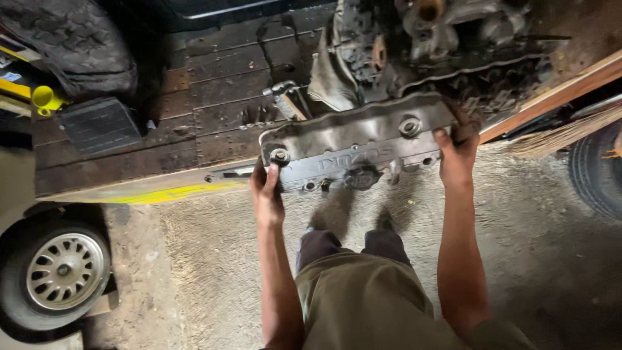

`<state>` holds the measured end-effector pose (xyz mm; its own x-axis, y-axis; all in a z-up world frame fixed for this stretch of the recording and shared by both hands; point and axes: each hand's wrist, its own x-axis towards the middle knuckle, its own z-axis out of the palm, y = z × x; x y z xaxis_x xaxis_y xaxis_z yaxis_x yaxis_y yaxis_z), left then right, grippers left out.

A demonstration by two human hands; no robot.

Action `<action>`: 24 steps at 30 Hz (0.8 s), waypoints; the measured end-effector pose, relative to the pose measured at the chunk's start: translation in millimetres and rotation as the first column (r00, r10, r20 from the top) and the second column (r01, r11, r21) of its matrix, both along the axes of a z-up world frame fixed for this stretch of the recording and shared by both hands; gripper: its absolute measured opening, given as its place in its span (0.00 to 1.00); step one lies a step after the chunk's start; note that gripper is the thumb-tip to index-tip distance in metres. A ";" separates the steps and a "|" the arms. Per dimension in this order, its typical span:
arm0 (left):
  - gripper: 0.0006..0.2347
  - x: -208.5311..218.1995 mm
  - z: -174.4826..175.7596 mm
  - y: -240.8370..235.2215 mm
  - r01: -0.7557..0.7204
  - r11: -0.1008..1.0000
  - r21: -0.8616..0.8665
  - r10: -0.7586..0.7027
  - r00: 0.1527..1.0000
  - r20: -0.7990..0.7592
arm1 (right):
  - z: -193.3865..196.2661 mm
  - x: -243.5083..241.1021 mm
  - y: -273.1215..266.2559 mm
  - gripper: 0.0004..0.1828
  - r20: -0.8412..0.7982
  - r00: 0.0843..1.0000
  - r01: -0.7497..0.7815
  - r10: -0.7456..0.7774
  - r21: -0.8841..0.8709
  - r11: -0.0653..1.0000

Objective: The person repeatedly strikes a metal engine valve cover with a wooden stick to dislodge debris, then flips and repositions the part to continue cleaning different surfaces.

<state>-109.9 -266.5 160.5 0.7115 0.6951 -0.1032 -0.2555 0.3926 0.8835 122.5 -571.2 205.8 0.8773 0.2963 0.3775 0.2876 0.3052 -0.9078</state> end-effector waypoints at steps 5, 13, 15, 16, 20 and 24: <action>0.23 53.0 -30.8 -67.7 -0.345 0.899 -0.268 0.380 0.921 0.088 | -18.4 51.7 -52.5 0.34 0.047 0.997 0.057 -0.063 0.128 0.990; 0.13 116.5 -18.8 -147.6 -0.211 0.883 -0.419 0.366 0.870 0.332 | 5.1 116.4 -119.4 0.38 -0.037 0.999 -0.028 0.033 0.140 0.990; 0.12 127.8 1.4 -160.8 -0.208 0.861 -0.464 0.351 0.903 0.246 | 3.5 131.8 -130.5 0.39 -0.122 0.992 0.051 -0.028 0.196 0.979; 0.13 134.5 11.1 -164.9 -0.207 0.850 -0.485 0.340 0.918 0.203 | 2.7 139.7 -134.7 0.40 -0.165 0.985 0.095 -0.059 0.222 0.970; 0.15 162.3 35.4 -177.2 -0.154 0.851 -0.501 0.292 0.933 0.209 | 8.8 172.6 -145.8 0.41 -0.239 0.961 0.189 -0.141 0.192 0.963; 0.15 200.1 46.1 -167.0 -0.103 0.858 -0.503 0.265 0.928 0.261 | 19.2 199.1 -142.6 0.43 -0.242 0.939 0.284 -0.244 0.147 0.948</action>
